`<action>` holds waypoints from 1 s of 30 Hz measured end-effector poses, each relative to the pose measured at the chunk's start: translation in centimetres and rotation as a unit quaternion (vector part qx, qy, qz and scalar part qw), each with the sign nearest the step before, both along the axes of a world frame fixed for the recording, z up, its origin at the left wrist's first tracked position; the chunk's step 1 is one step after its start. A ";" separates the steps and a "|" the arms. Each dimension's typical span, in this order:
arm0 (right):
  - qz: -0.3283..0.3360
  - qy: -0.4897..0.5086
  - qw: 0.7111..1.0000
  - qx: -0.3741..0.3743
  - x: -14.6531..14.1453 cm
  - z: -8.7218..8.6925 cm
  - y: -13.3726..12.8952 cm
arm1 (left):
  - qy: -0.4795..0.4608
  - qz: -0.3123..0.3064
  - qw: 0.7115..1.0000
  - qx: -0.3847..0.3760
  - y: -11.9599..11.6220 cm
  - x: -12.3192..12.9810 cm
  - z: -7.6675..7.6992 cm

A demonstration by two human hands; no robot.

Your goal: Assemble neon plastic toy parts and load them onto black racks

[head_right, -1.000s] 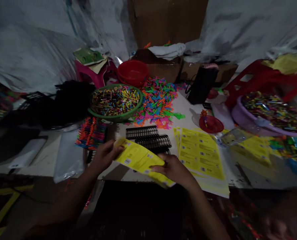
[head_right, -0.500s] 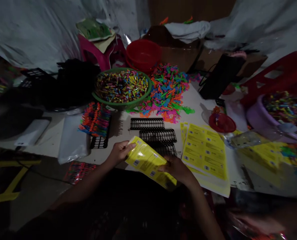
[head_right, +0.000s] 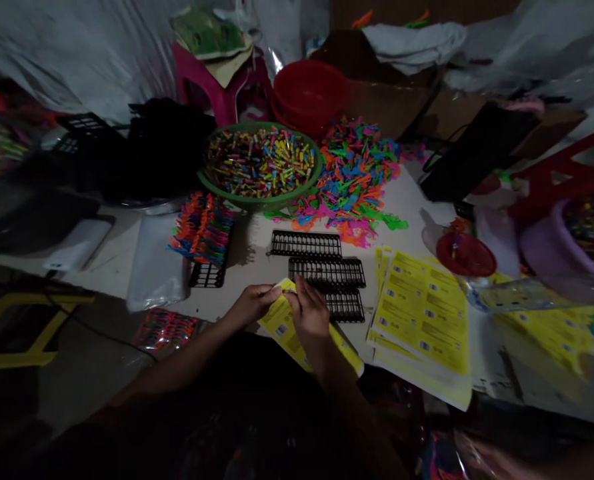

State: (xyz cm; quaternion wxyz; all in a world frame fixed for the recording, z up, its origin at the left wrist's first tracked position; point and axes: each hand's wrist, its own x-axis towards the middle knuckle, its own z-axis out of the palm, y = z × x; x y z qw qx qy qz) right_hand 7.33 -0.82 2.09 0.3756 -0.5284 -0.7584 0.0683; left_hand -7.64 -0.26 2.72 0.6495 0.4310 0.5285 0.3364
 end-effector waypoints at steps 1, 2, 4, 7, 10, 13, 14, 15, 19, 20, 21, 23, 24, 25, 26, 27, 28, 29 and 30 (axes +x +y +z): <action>-0.001 -0.018 0.999 0.037 -0.1 -0.5 -0.1 | -0.002 0.007 1.000 -0.004 0.0 0.0 -0.2; -0.003 -0.033 0.997 0.069 -0.1 -0.9 -0.1 | -0.002 0.014 1.000 -0.007 0.1 0.1 -0.4; -0.005 -0.057 0.992 0.113 0.0 -1.4 -0.2 | -0.002 0.019 1.000 -0.008 0.2 0.3 -0.6; -0.002 -0.059 0.990 0.124 0.3 -1.6 -0.1 | -0.009 0.003 1.000 -0.020 0.6 0.3 -0.8; 0.003 -0.016 0.995 0.098 0.4 -1.7 0.0 | -0.017 -0.019 0.999 -0.048 1.0 0.0 -0.9; 0.007 0.016 0.997 0.079 0.4 -1.9 0.0 | -0.023 -0.035 0.998 -0.053 1.5 -0.5 -0.9; 0.010 0.015 0.997 0.073 0.3 -2.1 0.0 | -0.028 -0.039 0.998 -0.047 1.6 -0.6 -0.9; 0.013 0.010 0.998 0.064 0.3 -2.3 -0.1 | -0.034 -0.043 0.998 -0.039 1.7 -0.7 -0.9; 0.035 -0.006 0.999 0.037 0.1 -3.1 -0.5 | -0.030 -0.042 0.998 -0.028 2.0 -0.7 -0.7; 0.043 -0.004 0.998 0.038 0.1 -3.1 -0.6 | -0.025 -0.036 0.998 -0.034 2.1 -0.6 -0.6; 0.051 0.000 0.998 0.042 0.0 -3.2 -0.6 | -0.023 -0.030 0.998 -0.044 2.1 -0.6 -0.5; 0.051 0.018 0.997 0.054 -0.1 -3.1 -0.5 | -0.026 -0.019 0.997 -0.064 2.2 -0.5 -0.3; 0.043 0.029 0.997 0.060 -0.2 -3.0 -0.3 | -0.025 -0.018 0.997 -0.071 2.2 -0.5 -0.2; 0.029 0.040 0.997 0.066 -0.3 -2.9 -0.2 | -0.022 -0.023 0.997 -0.075 2.3 -0.5 -0.2; 0.016 0.048 0.996 0.071 -0.4 -2.8 0.0 | -0.016 -0.031 0.996 -0.077 2.5 -0.5 -0.2; 0.007 0.050 0.996 0.075 -0.5 -2.7 0.1 | -0.010 -0.040 0.996 -0.077 2.7 -0.5 -0.2; 0.009 0.045 0.996 0.080 -0.5 -2.5 0.0 | -0.007 -0.049 0.996 -0.080 2.9 -0.6 -0.3; 0.025 0.034 0.996 0.083 -0.5 -2.2 -0.2 | -0.007 -0.059 0.994 -0.087 3.2 -0.8 -0.4; 0.056 0.018 0.995 0.082 -0.4 -1.7 -0.7 | -0.005 -0.066 0.993 -0.093 3.5 -1.0 -0.6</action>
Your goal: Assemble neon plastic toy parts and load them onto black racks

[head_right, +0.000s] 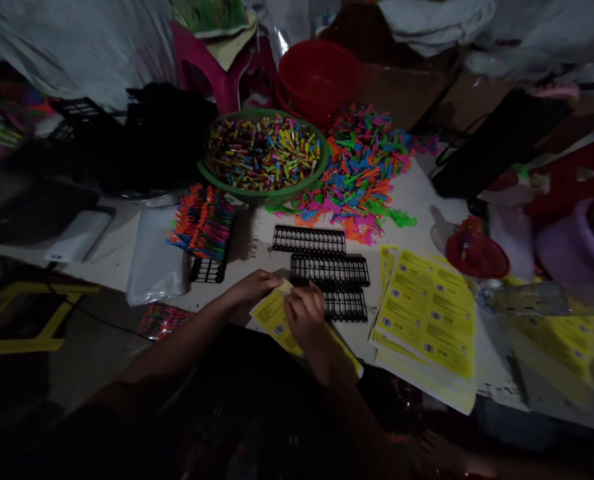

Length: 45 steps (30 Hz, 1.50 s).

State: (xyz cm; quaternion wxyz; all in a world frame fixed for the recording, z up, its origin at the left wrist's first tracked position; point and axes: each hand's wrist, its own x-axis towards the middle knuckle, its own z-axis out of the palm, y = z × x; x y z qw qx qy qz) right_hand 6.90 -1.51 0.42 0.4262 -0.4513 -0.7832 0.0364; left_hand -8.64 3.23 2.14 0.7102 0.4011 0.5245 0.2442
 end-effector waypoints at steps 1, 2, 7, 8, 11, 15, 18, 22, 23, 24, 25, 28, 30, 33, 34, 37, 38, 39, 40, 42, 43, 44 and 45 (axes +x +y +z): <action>0.041 -0.022 0.999 -0.006 0.2 0.7 -0.7 | 0.008 -0.007 1.000 0.001 0.3 -0.2 -0.2; 0.087 -0.044 0.995 -0.018 0.4 1.5 -1.5 | 0.027 -0.017 0.999 0.016 0.6 -0.5 -0.5; 0.135 0.055 0.988 -0.052 3.1 6.8 -4.3 | 0.226 -0.078 0.943 0.232 1.4 -1.4 -1.7; 0.063 0.117 0.989 -0.059 3.8 7.4 -3.7 | 0.262 -0.086 0.920 0.278 1.5 -1.3 -1.9; -0.221 0.272 0.932 -0.089 6.3 7.0 0.7 | 0.306 -0.115 0.841 0.432 1.6 -0.3 -2.6; -0.258 0.291 0.894 -0.222 8.5 2.3 7.6 | 0.276 -0.137 0.749 0.587 2.2 1.7 -3.9; -0.238 0.253 0.902 -0.255 8.7 -1.1 9.8 | 0.276 -0.154 0.723 0.615 2.8 2.6 -4.9; -0.224 0.270 0.899 -0.263 8.3 -2.6 9.9 | 0.287 -0.179 0.722 0.603 3.4 3.0 -5.4; -0.224 0.275 0.895 -0.269 8.2 -2.7 9.9 | 0.292 -0.186 0.724 0.597 3.6 3.0 -5.5; -0.225 0.279 0.892 -0.276 8.2 -2.7 9.9 | 0.299 -0.192 0.725 0.591 3.7 3.0 -5.4; -0.226 0.282 0.889 -0.282 8.2 -2.7 10.0 | 0.305 -0.198 0.724 0.586 3.8 3.0 -5.3; -0.226 0.285 0.883 -0.296 8.3 -2.9 10.2 | 0.321 -0.218 0.716 0.580 4.0 3.0 -5.1; -0.230 0.277 0.881 -0.306 8.4 -2.9 10.4 | 0.323 -0.228 0.713 0.579 4.0 3.1 -4.9; -0.242 0.266 0.876 -0.321 8.3 -2.8 10.5 | 0.323 -0.229 0.717 0.574 4.0 3.2 -4.9; -0.243 0.267 0.875 -0.323 8.3 -2.8 10.5 | 0.324 -0.227 0.718 0.572 4.0 3.3 -4.9; -0.239 0.268 0.875 -0.323 8.4 -2.9 10.6 | 0.333 -0.227 0.715 0.572 4.0 3.4 -4.9; -0.242 0.263 0.878 -0.320 8.4 -3.0 10.6 | 0.339 -0.227 0.710 0.574 4.1 3.5 -4.9; -0.245 0.255 0.880 -0.316 8.5 -3.1 10.6 | 0.346 -0.229 0.704 0.576 4.1 3.5 -4.8; -0.249 0.245 0.883 -0.312 8.5 -3.1 10.7 | 0.354 -0.231 0.698 0.579 4.1 3.6 -4.8; -0.255 0.225 0.889 -0.308 8.7 -2.9 10.8 | 0.369 -0.232 0.687 0.582 4.1 3.7 -4.8; -0.259 0.207 0.892 -0.307 8.7 -2.7 10.8 | 0.375 -0.232 0.684 0.582 4.1 3.8 -4.7; -0.264 0.180 0.896 -0.308 8.8 -2.5 10.9 | 0.379 -0.230 0.682 0.581 4.0 3.9 -4.7; -0.273 0.146 0.900 -0.308 8.8 -2.2 10.9 | 0.381 -0.228 0.683 0.580 4.0 3.9 -4.7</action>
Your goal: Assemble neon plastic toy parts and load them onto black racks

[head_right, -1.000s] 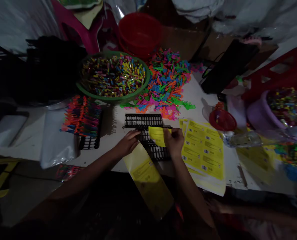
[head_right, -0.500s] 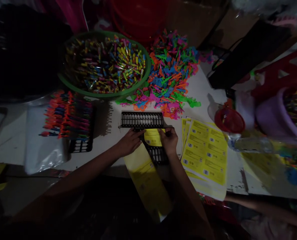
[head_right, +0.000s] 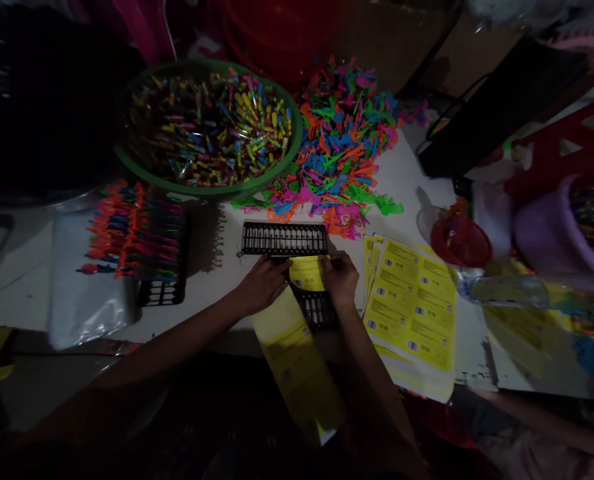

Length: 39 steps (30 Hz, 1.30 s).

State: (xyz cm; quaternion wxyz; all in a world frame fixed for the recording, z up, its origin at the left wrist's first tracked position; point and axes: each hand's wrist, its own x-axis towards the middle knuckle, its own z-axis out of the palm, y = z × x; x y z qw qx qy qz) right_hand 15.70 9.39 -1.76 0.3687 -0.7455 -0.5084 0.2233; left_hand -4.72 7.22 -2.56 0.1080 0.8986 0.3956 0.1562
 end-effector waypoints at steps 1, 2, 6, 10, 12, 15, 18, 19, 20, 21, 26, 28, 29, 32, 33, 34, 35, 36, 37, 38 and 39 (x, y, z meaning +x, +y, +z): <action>0.005 -0.039 0.999 -0.011 0.0 0.3 0.0 | 0.000 0.003 1.000 -0.001 0.0 0.0 0.0; 0.009 -0.078 0.997 -0.023 0.1 0.5 0.1 | -0.002 0.004 1.000 -0.001 -0.1 0.1 0.0; 0.017 -0.155 0.986 -0.067 0.1 0.7 0.3 | -0.001 0.010 1.000 0.011 -0.2 0.1 0.0; 0.020 -0.177 0.981 -0.083 0.0 0.3 0.7 | 0.012 0.014 0.999 0.033 -0.3 0.1 0.0; 0.022 -0.184 0.978 -0.092 0.0 0.2 0.8 | 0.015 0.017 0.999 0.036 -0.3 0.1 0.1; 0.025 -0.190 0.977 -0.096 0.1 0.1 0.8 | 0.023 0.018 0.999 0.035 -0.3 0.1 0.3; 0.024 -0.192 0.977 -0.093 0.2 0.1 0.7 | 0.027 0.019 0.999 0.041 -0.3 0.2 0.3; 0.023 -0.192 0.977 -0.092 0.2 0.0 0.7 | 0.026 0.020 0.999 0.041 -0.3 0.2 0.3; 0.024 -0.192 0.977 -0.091 0.2 0.0 0.7 | 0.023 0.021 0.999 0.041 -0.3 0.2 0.3; 0.024 -0.192 0.977 -0.091 0.2 0.0 0.7 | 0.020 0.021 0.999 0.039 -0.3 0.2 0.2; 0.040 -0.216 0.971 -0.095 0.0 -0.3 0.9 | 0.004 0.018 1.000 0.025 -0.3 0.2 0.1; 0.047 -0.242 0.965 -0.085 0.2 -0.4 1.0 | -0.002 0.019 1.000 0.022 -0.3 0.2 0.0; 0.041 -0.260 0.962 -0.075 0.3 -0.5 1.1 | -0.007 0.020 1.000 0.020 -0.3 0.2 0.0; 0.028 -0.311 0.950 -0.024 0.7 -0.5 0.6 | -0.021 0.022 0.999 0.010 -0.3 0.1 -0.2; 0.057 -0.322 0.945 -0.001 0.8 -0.4 0.2 | -0.025 0.019 0.999 0.005 -0.3 0.1 -0.2; 0.114 -0.328 0.938 0.021 0.7 -0.3 -0.4 | -0.028 0.017 0.999 0.002 -0.3 0.1 -0.3; 0.193 -0.330 0.923 0.039 0.6 -0.3 -1.0 | -0.031 0.017 0.999 -0.001 -0.4 0.1 -0.3; 0.280 -0.327 0.901 0.050 0.4 -0.2 -1.8 | -0.034 0.018 0.999 -0.003 -0.4 0.1 -0.4; 0.360 -0.323 0.874 0.053 0.2 -0.2 -2.5 | -0.037 0.021 0.999 -0.005 -0.4 0.1 -0.4; 0.421 -0.318 0.848 0.049 0.0 -0.2 -3.1 | -0.039 0.026 0.999 -0.008 -0.4 0.1 -0.5; 0.462 -0.312 0.829 0.043 -0.1 -0.2 -3.7 | -0.041 0.029 0.999 -0.011 -0.4 0.1 -0.6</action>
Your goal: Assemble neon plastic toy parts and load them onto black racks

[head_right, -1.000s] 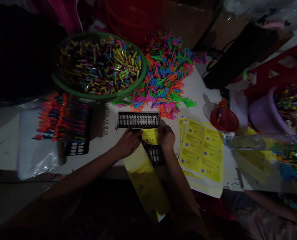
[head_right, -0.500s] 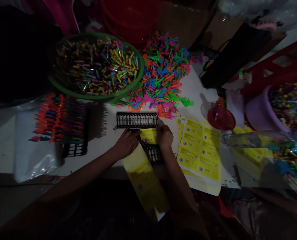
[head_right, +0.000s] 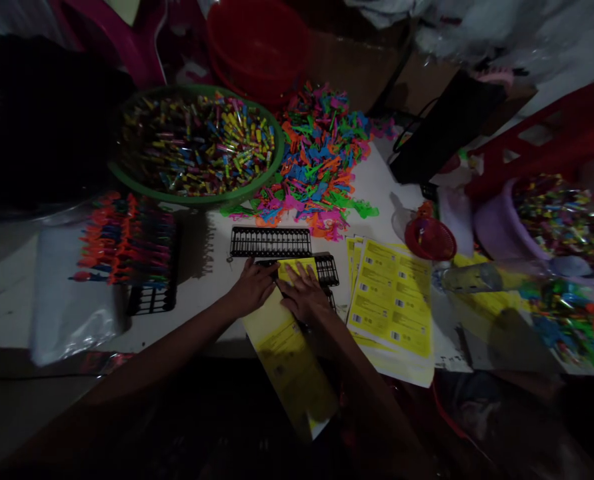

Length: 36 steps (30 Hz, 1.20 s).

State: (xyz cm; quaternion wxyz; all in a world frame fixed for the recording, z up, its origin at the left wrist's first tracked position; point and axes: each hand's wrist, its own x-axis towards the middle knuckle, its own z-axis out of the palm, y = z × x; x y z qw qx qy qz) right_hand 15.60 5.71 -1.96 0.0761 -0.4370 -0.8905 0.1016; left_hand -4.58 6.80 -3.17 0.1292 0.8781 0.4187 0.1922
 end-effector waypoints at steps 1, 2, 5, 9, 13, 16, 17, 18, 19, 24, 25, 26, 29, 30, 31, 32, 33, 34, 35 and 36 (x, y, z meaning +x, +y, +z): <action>0.024 0.000 1.000 -0.015 0.0 0.0 -0.4 | -0.002 0.001 1.000 -0.004 0.0 0.0 -0.1; 0.036 0.006 0.999 -0.028 0.0 0.0 -0.6 | -0.006 -0.001 1.000 -0.009 0.0 0.0 -0.2; 0.041 0.079 0.994 -0.064 0.4 0.4 -0.6 | -0.048 -0.005 0.998 -0.033 0.0 -0.3 0.1; -0.122 0.280 0.946 -0.114 -0.6 2.5 -1.5 | -0.173 0.046 0.978 -0.107 -0.9 -1.2 2.4; -0.189 0.383 0.859 -0.283 -3.1 5.2 -3.7 | -0.198 0.137 0.945 -0.221 -1.9 -2.2 5.5; -0.172 0.419 0.806 -0.381 -3.9 6.4 -4.8 | -0.209 0.168 0.939 -0.214 -2.1 -2.9 7.0; -0.180 0.422 0.800 -0.386 -3.9 6.6 -5.0 | -0.215 0.171 0.939 -0.208 -2.1 -3.1 7.2; -0.196 0.417 0.802 -0.381 -3.9 6.7 -5.1 | -0.221 0.175 0.938 -0.203 -2.1 -3.2 7.4; -0.219 0.406 0.808 -0.367 -3.9 6.8 -5.3 | -0.226 0.177 0.936 -0.203 -2.1 -3.2 7.5; -0.277 0.328 0.871 -0.240 -4.2 6.6 -6.8 | -0.266 0.162 0.913 -0.265 -2.6 -3.0 7.3; -0.272 0.315 0.888 -0.196 -4.4 6.4 -7.3 | -0.279 0.160 0.905 -0.279 -2.7 -3.0 7.2; -0.263 0.304 0.904 -0.146 -4.6 6.1 -7.8 | -0.293 0.164 0.897 -0.289 -2.9 -3.0 7.0; -0.214 0.276 0.937 0.004 -5.1 4.9 -9.2 | -0.329 0.179 0.874 -0.310 -3.1 -3.1 6.7; -0.191 0.266 0.944 0.037 -5.2 4.5 -9.4 | -0.337 0.186 0.867 -0.316 -3.1 -3.2 6.6; -0.172 0.257 0.949 0.064 -5.3 4.1 -9.6 | -0.342 0.190 0.862 -0.322 -3.1 -3.2 6.5; -0.159 0.251 0.951 0.088 -5.5 3.9 -9.7 | -0.341 0.192 0.861 -0.325 -3.1 -3.3 6.4; -0.149 0.249 0.951 0.108 -5.6 3.9 -9.7 | -0.332 0.190 0.863 -0.328 -3.1 -3.4 6.2; -0.141 0.253 0.949 0.123 -5.6 4.0 -9.7 | -0.317 0.189 0.869 -0.329 -3.2 -3.5 6.0; -0.135 0.262 0.946 0.133 -5.6 4.3 -9.8 | -0.297 0.190 0.877 -0.327 -3.2 -3.7 5.7; -0.125 0.273 0.945 0.132 -5.6 4.7 -9.9 | -0.276 0.196 0.884 -0.323 -3.3 -3.8 5.3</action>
